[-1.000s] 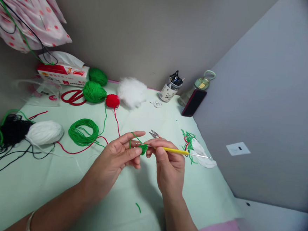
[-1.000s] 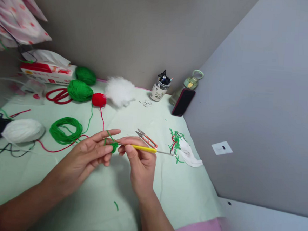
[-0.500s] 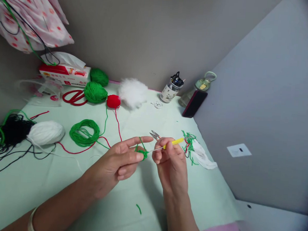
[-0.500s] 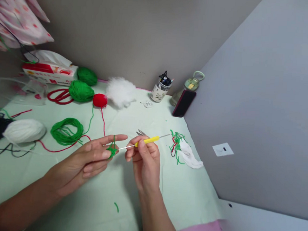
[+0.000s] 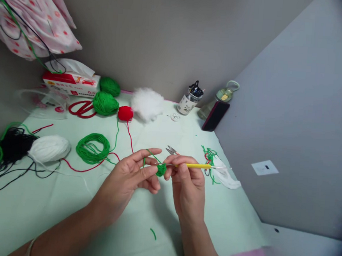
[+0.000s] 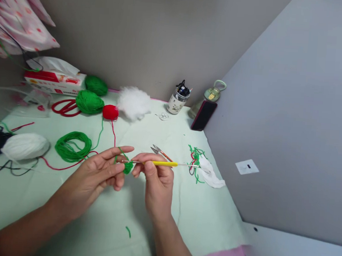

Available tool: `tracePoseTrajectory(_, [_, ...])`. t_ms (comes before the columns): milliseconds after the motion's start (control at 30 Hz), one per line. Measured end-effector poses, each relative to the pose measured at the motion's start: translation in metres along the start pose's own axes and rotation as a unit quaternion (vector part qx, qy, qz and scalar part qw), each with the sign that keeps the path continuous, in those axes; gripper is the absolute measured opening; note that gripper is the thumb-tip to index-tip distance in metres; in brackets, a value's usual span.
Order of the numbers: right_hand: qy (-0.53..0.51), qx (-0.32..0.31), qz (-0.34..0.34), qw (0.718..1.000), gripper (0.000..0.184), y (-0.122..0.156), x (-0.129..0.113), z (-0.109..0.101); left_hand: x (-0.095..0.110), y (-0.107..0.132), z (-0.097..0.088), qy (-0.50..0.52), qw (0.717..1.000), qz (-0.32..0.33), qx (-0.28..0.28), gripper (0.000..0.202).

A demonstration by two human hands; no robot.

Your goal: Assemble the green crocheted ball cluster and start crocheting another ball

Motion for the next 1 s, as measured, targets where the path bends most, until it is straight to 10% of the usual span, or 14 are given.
tracePoseTrajectory(600, [-0.023, -0.012, 0.012, 1.000, 0.020, -0.002, -0.002, 0.002, -0.003, -0.001, 0.000, 0.017, 1.000, 0.011, -0.006, 0.029])
tracePoseTrajectory(833, [0.082, -0.018, -0.131, 0.988, 0.022, 0.006, -0.014, -0.001, -0.003, 0.000, -0.005, -0.046, 0.995, 0.084, 0.007, 0.026])
tracePoseTrajectory(1000, [0.211, -0.050, -0.308, 0.926, 0.026, 0.017, -0.024, 0.003, -0.002, 0.000, -0.006, -0.066, 0.991, 0.112, 0.037, 0.032])
Point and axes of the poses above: each hand's wrist, its own y-axis away from the middle knuckle, its own z-axis out of the palm, x = y × z, the point moved 4 cm from there along -y, towards the middle knuckle, and after that the axes turned 14 degrees about x, right-handed, at the moved point
